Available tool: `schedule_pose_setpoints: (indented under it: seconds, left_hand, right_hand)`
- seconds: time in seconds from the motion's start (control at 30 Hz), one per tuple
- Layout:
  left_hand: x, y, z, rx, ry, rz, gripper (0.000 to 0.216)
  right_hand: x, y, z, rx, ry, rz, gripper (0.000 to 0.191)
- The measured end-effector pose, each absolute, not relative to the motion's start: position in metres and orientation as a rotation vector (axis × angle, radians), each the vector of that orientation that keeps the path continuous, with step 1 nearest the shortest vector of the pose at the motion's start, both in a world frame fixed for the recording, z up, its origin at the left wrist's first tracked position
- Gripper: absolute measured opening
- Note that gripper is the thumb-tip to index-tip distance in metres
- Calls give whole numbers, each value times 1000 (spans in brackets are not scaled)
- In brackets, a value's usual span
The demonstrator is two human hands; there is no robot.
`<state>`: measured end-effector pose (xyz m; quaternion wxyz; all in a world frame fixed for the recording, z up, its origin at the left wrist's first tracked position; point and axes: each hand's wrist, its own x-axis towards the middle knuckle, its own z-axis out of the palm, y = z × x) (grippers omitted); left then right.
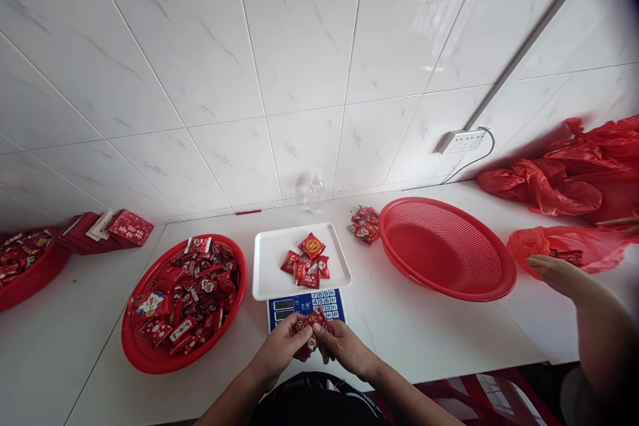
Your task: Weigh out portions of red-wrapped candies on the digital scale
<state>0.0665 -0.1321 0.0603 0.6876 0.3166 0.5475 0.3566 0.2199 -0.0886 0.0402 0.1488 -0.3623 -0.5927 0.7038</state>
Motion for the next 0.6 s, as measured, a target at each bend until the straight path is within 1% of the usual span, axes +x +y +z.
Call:
schedule_pose_setpoints:
  seconds: [0.13, 0.4, 0.6]
  left_hand:
    - [69, -140, 60, 629, 1225, 825, 36]
    - [65, -143, 74, 840, 1194, 807, 32]
    - [54, -139, 69, 894, 1160, 738, 33]
  right_hand:
    - [221, -93, 44, -1030, -1698, 2057, 61]
    - [221, -97, 42, -926, -1668, 2133, 55]
    - [215, -101, 44, -1031, -1586, 2084, 51]
